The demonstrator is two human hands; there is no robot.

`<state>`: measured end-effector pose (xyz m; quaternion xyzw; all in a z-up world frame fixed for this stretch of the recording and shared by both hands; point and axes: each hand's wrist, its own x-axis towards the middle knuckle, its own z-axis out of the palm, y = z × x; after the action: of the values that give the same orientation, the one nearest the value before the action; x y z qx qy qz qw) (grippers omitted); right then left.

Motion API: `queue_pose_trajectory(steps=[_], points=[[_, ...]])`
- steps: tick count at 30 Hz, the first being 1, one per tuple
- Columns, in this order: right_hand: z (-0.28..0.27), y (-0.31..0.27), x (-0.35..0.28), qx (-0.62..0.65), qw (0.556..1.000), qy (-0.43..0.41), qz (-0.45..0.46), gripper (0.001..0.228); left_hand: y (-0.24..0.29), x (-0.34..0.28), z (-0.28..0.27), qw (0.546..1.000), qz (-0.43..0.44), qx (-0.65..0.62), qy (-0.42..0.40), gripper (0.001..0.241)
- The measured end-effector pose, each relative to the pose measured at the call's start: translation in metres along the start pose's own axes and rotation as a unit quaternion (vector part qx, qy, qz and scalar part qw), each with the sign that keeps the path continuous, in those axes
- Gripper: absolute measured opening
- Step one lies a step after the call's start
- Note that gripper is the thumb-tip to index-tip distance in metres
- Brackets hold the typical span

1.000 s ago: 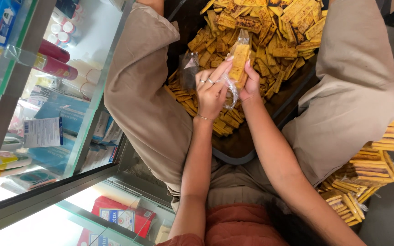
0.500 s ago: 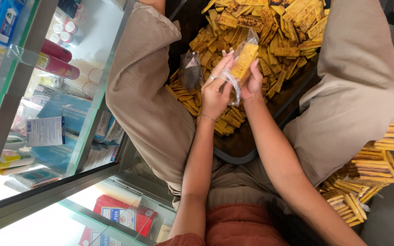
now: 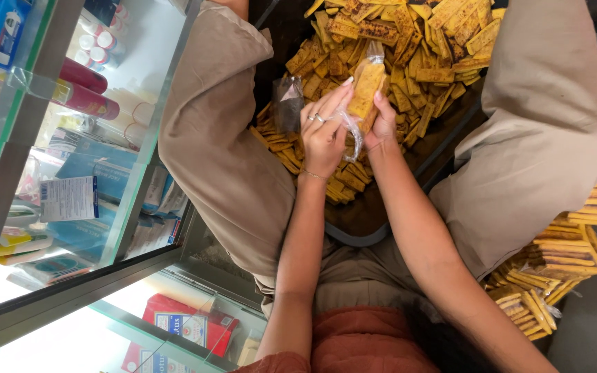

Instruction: Packaging small yellow snack packets into clear plastic bags from a large bin

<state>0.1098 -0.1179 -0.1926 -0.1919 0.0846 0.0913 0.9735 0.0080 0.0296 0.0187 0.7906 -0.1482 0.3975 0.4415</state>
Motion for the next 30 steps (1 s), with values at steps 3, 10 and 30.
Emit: queue_pose_trajectory(steps=[3, 10, 30], points=[[0.013, -0.003, -0.006, -0.047, 0.999, 0.004, 0.02, 0.058, -0.001, -0.002, 0.002, 1.0, -0.019, 0.015, 0.009, 0.031], [0.062, -0.02, -0.022, -0.066, 0.995, 0.051, -0.048, 0.048, 0.019, 0.013, -0.011, 0.998, -0.008, 0.054, -0.03, 0.032], [0.101, -0.056, -0.061, -0.441, 0.683, -0.017, -0.581, 0.083, -0.256, -0.165, 0.105, 0.679, -0.696, -0.076, -0.221, 0.064]])
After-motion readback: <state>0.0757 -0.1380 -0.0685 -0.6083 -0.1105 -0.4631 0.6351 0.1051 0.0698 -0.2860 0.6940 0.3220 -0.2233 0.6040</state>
